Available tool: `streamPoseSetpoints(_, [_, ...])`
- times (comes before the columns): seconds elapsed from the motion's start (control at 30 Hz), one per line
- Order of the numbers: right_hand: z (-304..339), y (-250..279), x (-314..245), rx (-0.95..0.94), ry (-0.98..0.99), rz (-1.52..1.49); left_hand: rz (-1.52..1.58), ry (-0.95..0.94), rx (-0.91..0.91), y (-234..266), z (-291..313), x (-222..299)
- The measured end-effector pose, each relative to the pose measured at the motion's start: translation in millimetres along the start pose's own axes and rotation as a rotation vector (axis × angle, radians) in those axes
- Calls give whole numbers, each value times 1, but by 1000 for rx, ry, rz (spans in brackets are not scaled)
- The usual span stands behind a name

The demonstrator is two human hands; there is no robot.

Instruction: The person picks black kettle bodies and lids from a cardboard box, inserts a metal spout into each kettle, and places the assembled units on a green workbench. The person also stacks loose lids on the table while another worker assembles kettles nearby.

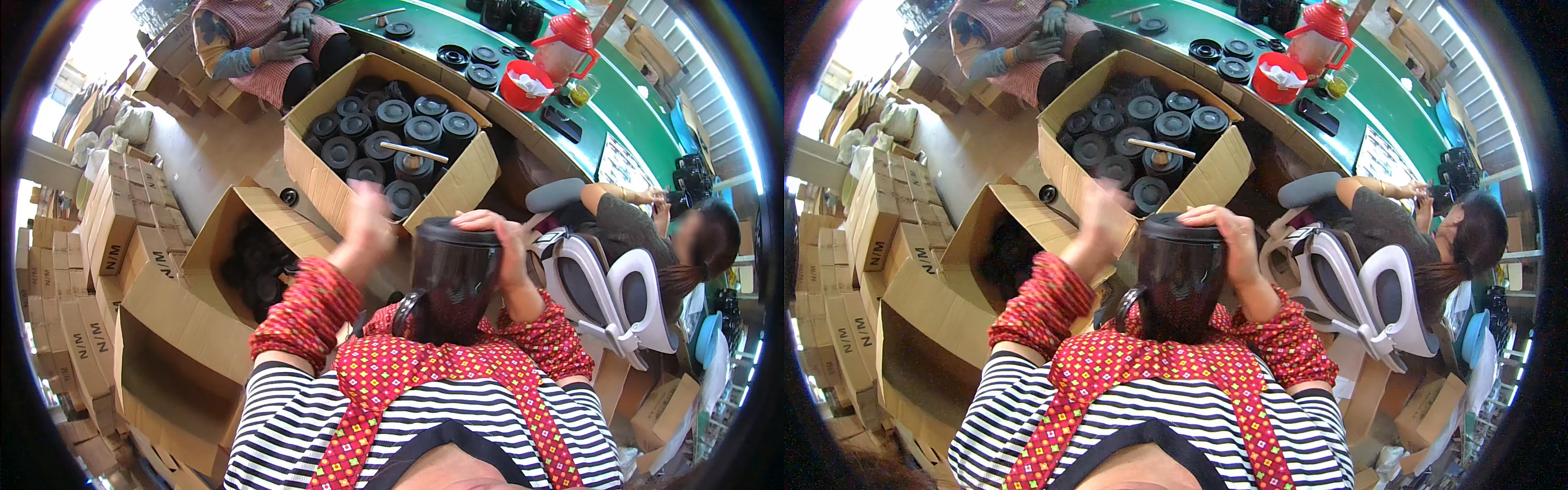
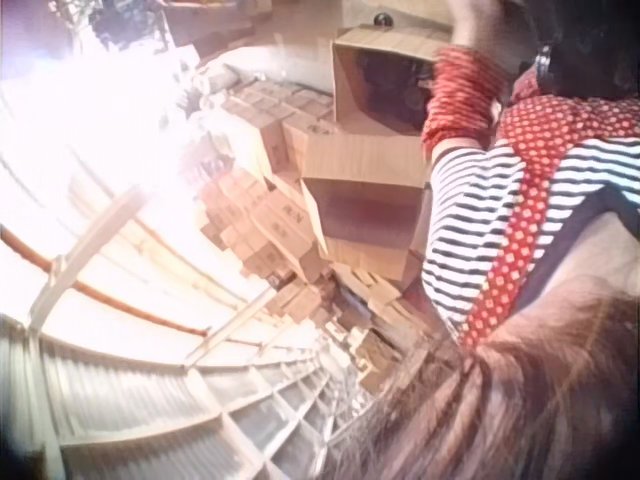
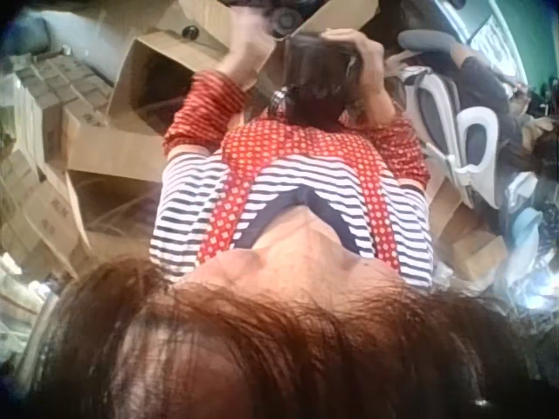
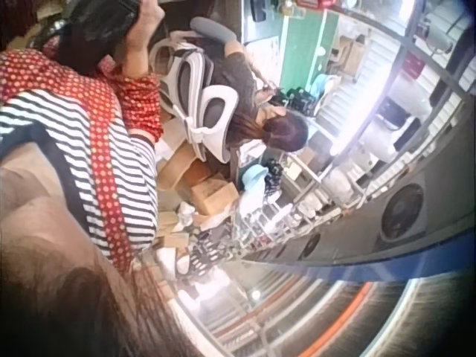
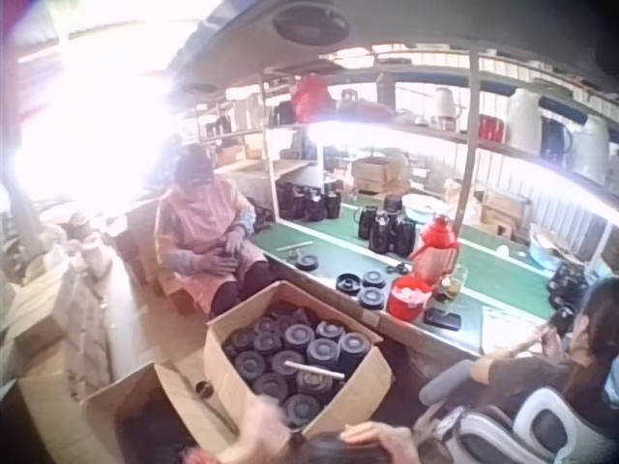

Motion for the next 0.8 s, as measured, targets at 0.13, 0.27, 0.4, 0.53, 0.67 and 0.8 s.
streamPoseSetpoints(0.13, [3,7,2,24,43,29,155,152,-364,-103,60,-8])
streamPoseSetpoints(0.27, [-1,9,-11,121,-25,317,212,365,-493,-90,57,-10])
streamPoseSetpoints(0.4, [-13,55,-93,265,319,528,229,357,-478,-71,55,1])
streamPoseSetpoints(0.53, [6,10,-60,214,-46,350,130,292,-346,-75,53,-9])
streamPoseSetpoints(0.67, [1,-29,-45,141,145,675,66,296,-312,-84,52,-7])
streamPoseSetpoints(0.8, [-9,11,23,103,-289,84,-134,205,-43,-72,47,-1])
Point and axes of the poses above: each hand's wrist, its own z-axis away from the middle knuckle, its own y-axis out of the back of the hand, x = y × z, the point moved 6 cm from there along -z, towards the middle knuckle, and after that the axes turned 3 degrees about -y, right-handed, at the moved point
